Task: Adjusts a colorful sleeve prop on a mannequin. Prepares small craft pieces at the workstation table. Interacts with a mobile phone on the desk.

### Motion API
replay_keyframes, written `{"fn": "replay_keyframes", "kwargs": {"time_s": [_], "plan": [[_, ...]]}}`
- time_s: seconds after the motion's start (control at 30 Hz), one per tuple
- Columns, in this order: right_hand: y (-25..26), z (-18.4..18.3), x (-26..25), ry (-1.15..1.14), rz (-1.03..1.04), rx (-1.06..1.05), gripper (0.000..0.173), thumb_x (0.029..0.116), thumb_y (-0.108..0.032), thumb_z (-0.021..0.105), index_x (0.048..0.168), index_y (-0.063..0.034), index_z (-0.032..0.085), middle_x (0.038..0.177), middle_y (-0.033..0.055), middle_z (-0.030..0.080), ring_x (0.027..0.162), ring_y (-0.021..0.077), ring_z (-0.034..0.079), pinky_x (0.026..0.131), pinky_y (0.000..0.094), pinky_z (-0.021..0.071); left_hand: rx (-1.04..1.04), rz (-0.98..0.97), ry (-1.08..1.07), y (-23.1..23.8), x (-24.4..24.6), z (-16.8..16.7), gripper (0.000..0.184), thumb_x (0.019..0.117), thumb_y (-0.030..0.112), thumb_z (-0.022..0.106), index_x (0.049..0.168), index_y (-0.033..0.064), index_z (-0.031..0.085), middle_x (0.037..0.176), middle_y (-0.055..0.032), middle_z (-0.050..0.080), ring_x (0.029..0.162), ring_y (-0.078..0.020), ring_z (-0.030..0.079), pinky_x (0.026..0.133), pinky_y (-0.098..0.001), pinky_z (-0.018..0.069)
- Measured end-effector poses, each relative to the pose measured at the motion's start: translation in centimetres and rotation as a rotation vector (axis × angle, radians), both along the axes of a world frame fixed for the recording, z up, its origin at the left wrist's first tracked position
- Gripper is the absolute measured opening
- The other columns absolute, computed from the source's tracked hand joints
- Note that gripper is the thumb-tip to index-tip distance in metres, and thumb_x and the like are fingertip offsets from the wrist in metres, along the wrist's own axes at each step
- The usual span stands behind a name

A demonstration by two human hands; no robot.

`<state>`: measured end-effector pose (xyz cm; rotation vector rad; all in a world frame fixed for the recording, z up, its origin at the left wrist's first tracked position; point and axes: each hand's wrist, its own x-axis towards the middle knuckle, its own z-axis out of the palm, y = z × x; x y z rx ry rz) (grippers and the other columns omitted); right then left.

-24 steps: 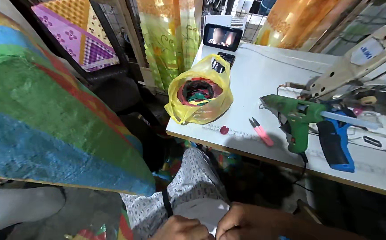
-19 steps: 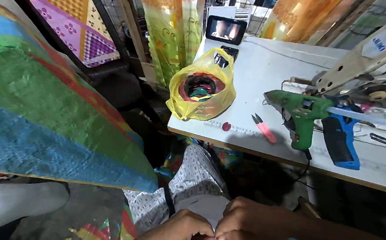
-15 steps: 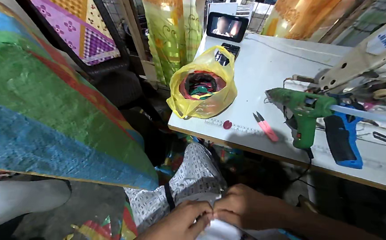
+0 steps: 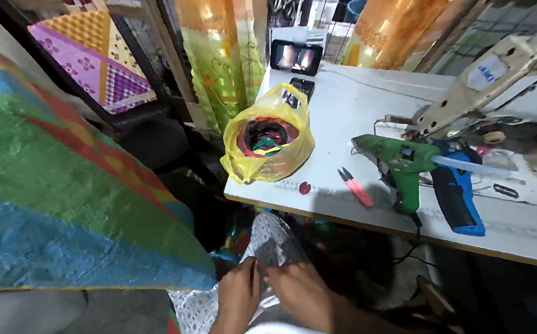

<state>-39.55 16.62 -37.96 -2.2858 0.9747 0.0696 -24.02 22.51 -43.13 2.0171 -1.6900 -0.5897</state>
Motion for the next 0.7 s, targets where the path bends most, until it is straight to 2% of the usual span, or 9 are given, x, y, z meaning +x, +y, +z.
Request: {"fn": "replay_keyframes", "kwargs": {"time_s": [0.07,0.1,0.2,0.27,0.37,0.43,0.53,0.6,0.7], "plan": [[1.7,-2.0,1.3,-0.142,-0.108,-0.324,0.022,0.0975,-0.017,0.062,0.099,0.0014,0.072,0.068,0.0147,0.067,0.064,0.0328,0.071,0.058,0.0459,0.0584,-0.024,0.070,-0.030,-1.0,-0.4,0.0,0.025,0.1008,0.015,0.055,0.106,-0.0023,0.073,0.079,-0.0177,0.071,0.071,-0.0370,0.072,0.066,-0.0584,0.0570],[1.8,-2.4,1.6,-0.172,-0.129,-0.390,0.020,0.0951,-0.017,0.064,0.097,0.0008,0.073,0.065,0.0129,0.066,0.060,0.0306,0.070,0.054,0.0435,0.0575,-0.048,0.083,-0.045,-1.2,-0.5,-0.1,0.025,0.1005,0.014,0.056,0.107,-0.0027,0.073,0.079,-0.0181,0.072,0.071,-0.0373,0.072,0.066,-0.0581,0.0574],[0.2,-0.9,0.9,-0.108,-0.074,-0.207,0.020,0.1002,-0.012,0.058,0.106,0.0032,0.070,0.079,0.0192,0.070,0.075,0.0370,0.073,0.066,0.0502,0.0588,-0.086,-0.015,-0.016,-1.6,0.8,-0.4,0.026,0.1016,0.014,0.054,0.104,-0.0028,0.073,0.077,-0.0170,0.071,0.068,-0.0349,0.072,0.064,-0.0562,0.0580],[-1.9,-0.4,-0.5,-0.122,-0.007,-0.147,0.020,0.1014,-0.007,0.055,0.111,0.0020,0.071,0.094,0.0211,0.072,0.091,0.0391,0.072,0.079,0.0536,0.0581,-0.024,-0.184,0.148,-1.5,2.9,0.0,0.030,0.1047,0.018,0.050,0.104,-0.0004,0.073,0.074,-0.0111,0.069,0.064,-0.0244,0.069,0.064,-0.0458,0.0590],[-4.4,-2.6,-2.3,-0.452,0.150,-0.566,0.016,0.0966,-0.010,0.062,0.106,-0.0109,0.076,0.091,0.0090,0.072,0.085,0.0281,0.071,0.073,0.0424,0.0603,0.094,-0.347,0.616,-0.9,5.1,2.1,0.024,0.1055,0.014,0.051,0.102,0.0009,0.070,0.067,0.0049,0.062,0.057,0.0006,0.057,0.056,-0.0176,0.0506],[-5.1,-2.5,-2.5,-0.575,0.270,-0.779,0.020,0.0981,-0.010,0.059,0.110,-0.0163,0.073,0.094,0.0051,0.070,0.085,0.0230,0.067,0.074,0.0356,0.0562,0.191,-0.356,0.925,-0.6,5.7,2.9,0.020,0.1051,0.013,0.051,0.102,0.0069,0.070,0.067,0.0116,0.064,0.056,0.0046,0.058,0.054,-0.0139,0.0498],[-5.1,-1.9,-2.1,-0.649,0.386,-0.910,0.018,0.1034,-0.011,0.054,0.110,-0.0140,0.070,0.092,0.0046,0.069,0.084,0.0212,0.064,0.078,0.0341,0.0524,0.301,-0.406,1.185,-0.8,5.8,3.1,0.020,0.1059,0.021,0.055,0.101,0.0151,0.074,0.068,0.0131,0.066,0.057,0.0046,0.060,0.054,-0.0137,0.0507],[-4.8,-1.7,-1.8,-0.672,0.424,-0.942,0.019,0.1035,-0.010,0.053,0.109,-0.0102,0.071,0.082,0.0046,0.066,0.074,0.0205,0.061,0.069,0.0324,0.0509,0.357,-0.433,1.278,-1.2,5.5,3.4,0.020,0.1056,0.025,0.056,0.099,0.0169,0.074,0.067,0.0133,0.065,0.056,0.0052,0.058,0.053,-0.0129,0.0487],[-4.8,-1.1,-1.6,-0.652,0.436,-0.984,0.020,0.1030,-0.010,0.051,0.105,-0.0092,0.071,0.067,0.0023,0.054,0.059,0.0182,0.050,0.055,0.0296,0.0402,0.440,-0.420,1.354,-1.4,5.4,4.6,0.019,0.1050,0.024,0.057,0.097,0.0176,0.073,0.064,0.0144,0.060,0.053,0.0068,0.051,0.050,-0.0103,0.0423]]}}
